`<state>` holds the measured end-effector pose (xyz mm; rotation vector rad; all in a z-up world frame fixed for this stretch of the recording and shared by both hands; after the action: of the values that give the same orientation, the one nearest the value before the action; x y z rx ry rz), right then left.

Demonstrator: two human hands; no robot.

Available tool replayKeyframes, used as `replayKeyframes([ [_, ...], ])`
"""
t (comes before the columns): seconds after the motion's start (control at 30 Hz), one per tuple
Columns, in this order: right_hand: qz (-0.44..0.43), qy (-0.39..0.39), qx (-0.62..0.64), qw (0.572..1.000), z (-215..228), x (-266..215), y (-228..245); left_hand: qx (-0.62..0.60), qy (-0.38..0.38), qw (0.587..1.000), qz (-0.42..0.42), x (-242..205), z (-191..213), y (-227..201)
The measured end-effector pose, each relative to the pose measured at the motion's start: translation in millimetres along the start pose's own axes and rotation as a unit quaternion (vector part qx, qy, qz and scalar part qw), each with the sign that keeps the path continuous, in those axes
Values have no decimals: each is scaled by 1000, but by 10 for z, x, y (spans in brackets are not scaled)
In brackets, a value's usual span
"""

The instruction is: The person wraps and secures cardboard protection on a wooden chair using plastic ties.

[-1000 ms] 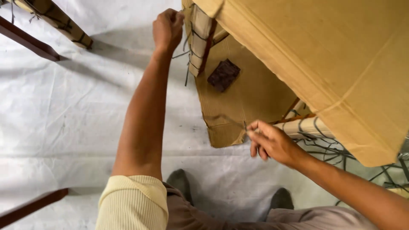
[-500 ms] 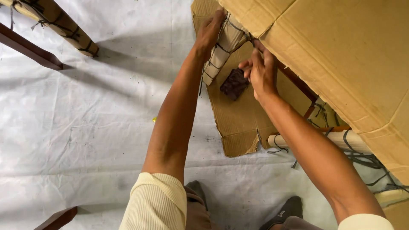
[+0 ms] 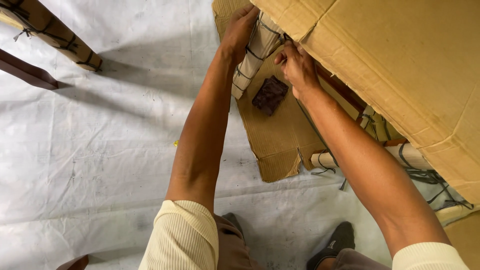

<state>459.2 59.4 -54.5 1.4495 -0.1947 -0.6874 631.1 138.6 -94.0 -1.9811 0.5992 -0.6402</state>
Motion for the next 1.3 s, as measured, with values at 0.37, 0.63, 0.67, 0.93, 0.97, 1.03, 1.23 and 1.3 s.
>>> replayKeyframes([
  [0.37,112,-62,-210,969,16,-1436,-420,-125,-95,983,-91,-354,190,-554],
  [0.63,139,-155,-200,957,532,-2417,-951,87,-99,957,-259,-1189,-89,-967],
  [0.67,135,-161,-198,958,609,-2435,-992,86,-93,959,-254,-1334,-202,-959],
  [0.93,175,-241,-151,942,1217,-2592,-892,367,192,826,-382,-2324,-1821,-920],
  [0.97,175,-245,-150,942,1280,-2607,-876,365,195,826,-382,-2383,-1916,-852],
  [1.03,163,-241,-129,948,1397,-2626,-866,269,234,900,-253,-2401,-2066,-573],
  [1.23,155,-264,-141,941,1491,-2795,-583,162,229,960,1,-2776,-2463,97],
  [1.3,160,-261,-126,944,1498,-2835,-591,121,185,974,41,-2801,-2484,187],
])
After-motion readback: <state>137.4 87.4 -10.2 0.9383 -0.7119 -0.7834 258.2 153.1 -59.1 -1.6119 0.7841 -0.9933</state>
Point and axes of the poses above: each hand's wrist, its own x-axis towards the middle knuckle, its own z-axis out of the back of the hand, y = z × x, the point moved 8 cm from there along x, towards the middle knuckle, and after that the axes turned 5 degrees about -z, right-handed, at the moved point
